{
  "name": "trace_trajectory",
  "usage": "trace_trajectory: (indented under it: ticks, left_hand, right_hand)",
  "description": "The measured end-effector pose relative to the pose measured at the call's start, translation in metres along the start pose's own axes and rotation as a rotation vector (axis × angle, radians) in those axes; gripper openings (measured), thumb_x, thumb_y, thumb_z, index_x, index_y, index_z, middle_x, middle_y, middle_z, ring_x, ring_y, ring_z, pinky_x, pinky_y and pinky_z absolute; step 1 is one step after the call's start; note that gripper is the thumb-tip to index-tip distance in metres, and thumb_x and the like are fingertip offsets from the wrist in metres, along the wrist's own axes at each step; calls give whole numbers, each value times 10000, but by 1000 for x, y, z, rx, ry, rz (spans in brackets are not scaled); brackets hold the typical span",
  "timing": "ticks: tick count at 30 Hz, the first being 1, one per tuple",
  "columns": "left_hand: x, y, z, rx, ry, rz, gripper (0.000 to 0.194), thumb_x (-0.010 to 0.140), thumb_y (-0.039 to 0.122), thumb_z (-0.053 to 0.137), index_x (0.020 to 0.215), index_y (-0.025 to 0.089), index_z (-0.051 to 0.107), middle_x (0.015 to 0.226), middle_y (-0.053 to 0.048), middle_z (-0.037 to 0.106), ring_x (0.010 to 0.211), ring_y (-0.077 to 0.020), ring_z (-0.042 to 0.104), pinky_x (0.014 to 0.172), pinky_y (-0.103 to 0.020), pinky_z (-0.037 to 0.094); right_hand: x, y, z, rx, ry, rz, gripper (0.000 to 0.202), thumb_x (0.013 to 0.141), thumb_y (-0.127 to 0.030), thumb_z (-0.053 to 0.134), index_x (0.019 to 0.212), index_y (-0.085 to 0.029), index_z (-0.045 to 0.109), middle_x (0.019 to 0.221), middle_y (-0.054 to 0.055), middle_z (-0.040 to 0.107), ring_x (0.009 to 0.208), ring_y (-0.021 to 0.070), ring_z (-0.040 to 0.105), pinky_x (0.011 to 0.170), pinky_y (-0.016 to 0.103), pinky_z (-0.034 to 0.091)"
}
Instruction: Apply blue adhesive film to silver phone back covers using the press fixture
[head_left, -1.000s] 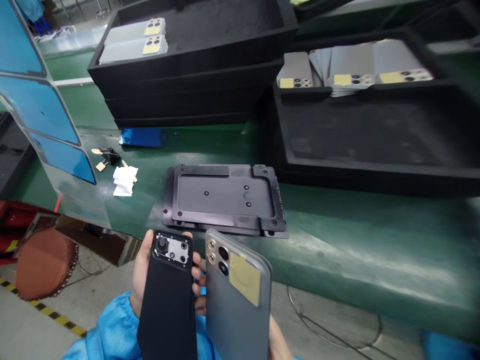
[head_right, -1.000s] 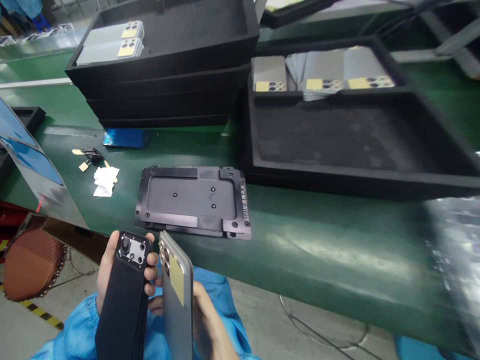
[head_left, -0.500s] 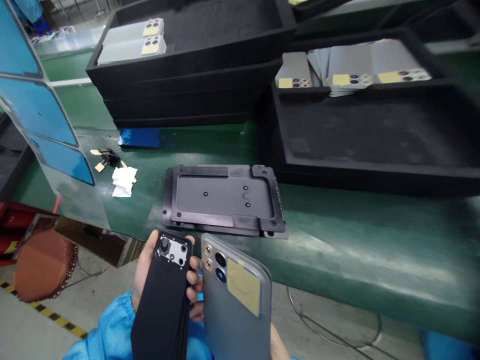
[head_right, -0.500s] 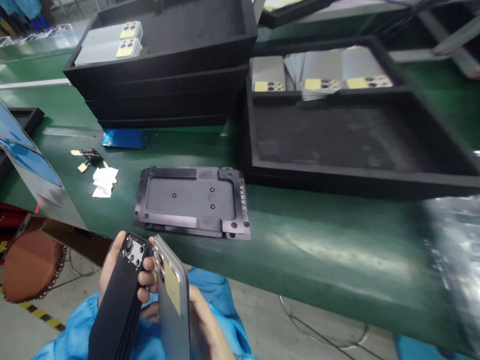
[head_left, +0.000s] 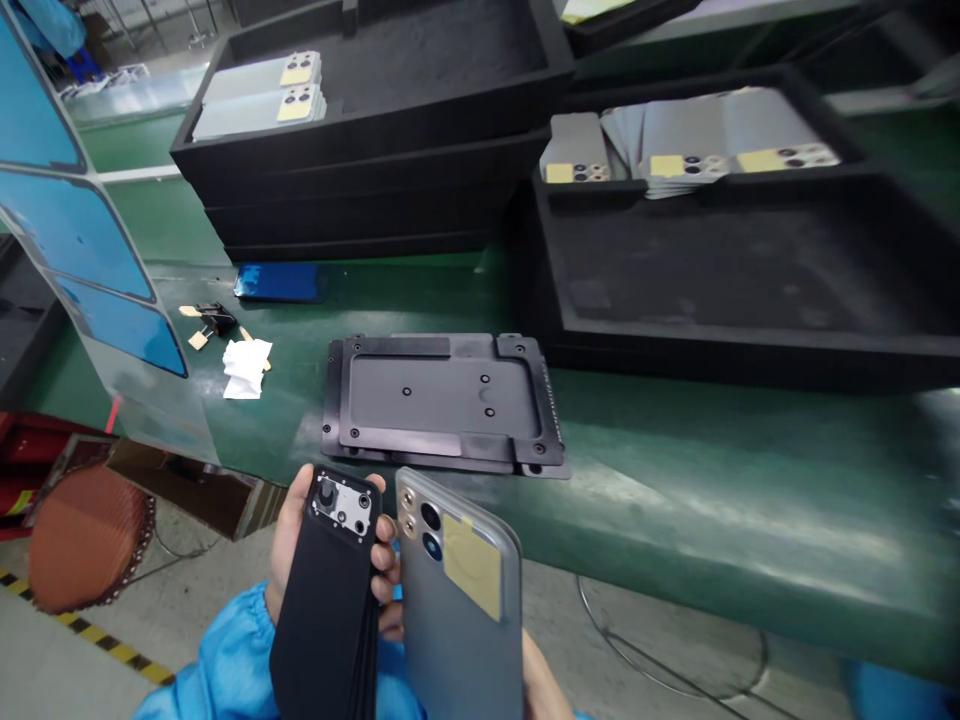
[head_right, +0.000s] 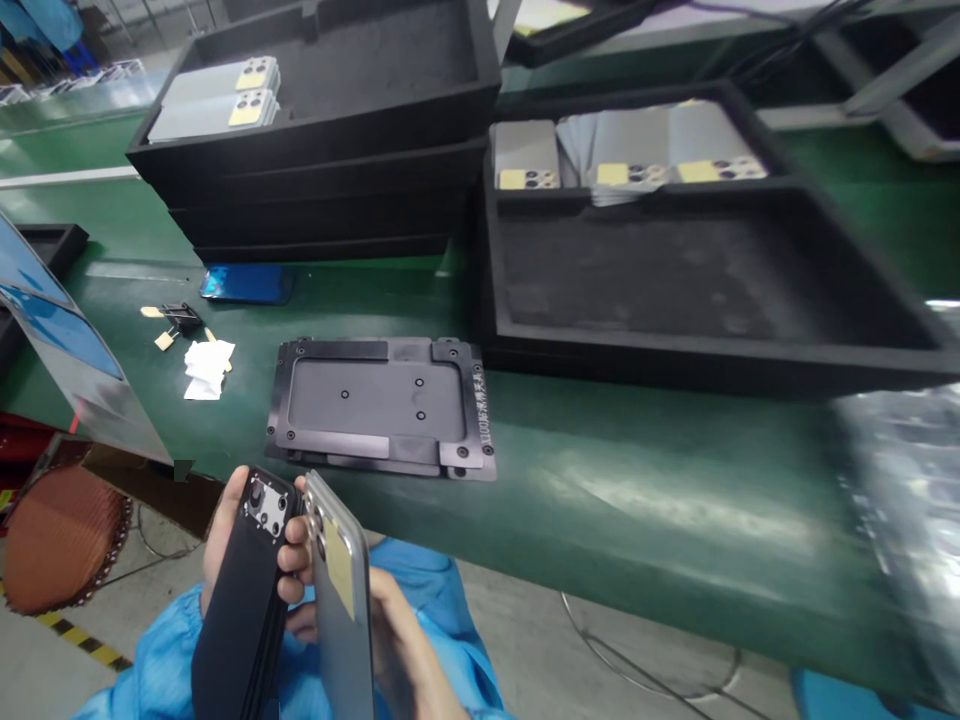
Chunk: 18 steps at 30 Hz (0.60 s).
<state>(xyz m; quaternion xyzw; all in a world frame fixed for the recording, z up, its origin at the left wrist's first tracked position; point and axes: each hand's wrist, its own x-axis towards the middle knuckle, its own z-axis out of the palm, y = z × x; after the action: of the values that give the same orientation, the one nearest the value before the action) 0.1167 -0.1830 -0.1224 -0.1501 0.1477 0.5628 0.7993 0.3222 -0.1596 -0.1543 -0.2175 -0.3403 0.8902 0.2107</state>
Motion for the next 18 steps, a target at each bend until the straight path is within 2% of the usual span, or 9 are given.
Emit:
trace_trajectory:
  ticks: [4, 8, 11, 18]
  left_hand:
    - [2, 0, 1, 24, -21, 19, 425, 836, 567, 660, 983, 181, 759, 703, -60, 705, 632, -194, 652, 573, -252, 396]
    - [3, 1, -1, 22, -39, 34, 425, 851, 553, 654, 988, 165, 758, 721, -65, 703, 649, -193, 648, 571, -253, 392]
    - [2, 1, 0, -3, -49, -1, 414, 881, 554, 619, 996, 179, 752, 751, -58, 708, 675, -194, 663, 590, -264, 404]
    - [0, 1, 10, -53, 68, -19, 443, 889, 565, 598, 956, 144, 721, 736, -49, 704, 650, -176, 648, 589, -264, 397]
  right_hand:
    - [6, 5, -3, -16, -37, -21, 1005, 615, -809, 742, 1379, -191, 531, 1496, 232, 507, 1369, 448, 509, 1075, 538, 480]
    - [5, -5, 1, -39, -40, 18, 968, 616, -778, 774, 1355, -197, 542, 1404, 216, 588, 1260, 425, 600, 1043, 508, 498]
    - [4, -10, 4, -3, -21, 11, 935, 652, -758, 767, 1371, -204, 538, 1419, 211, 573, 1258, 414, 602, 1065, 511, 477]
    - [15, -5, 2, -11, -124, 32, 1006, 619, -765, 788, 1405, -200, 516, 1473, 234, 532, 1292, 443, 578, 1065, 545, 474]
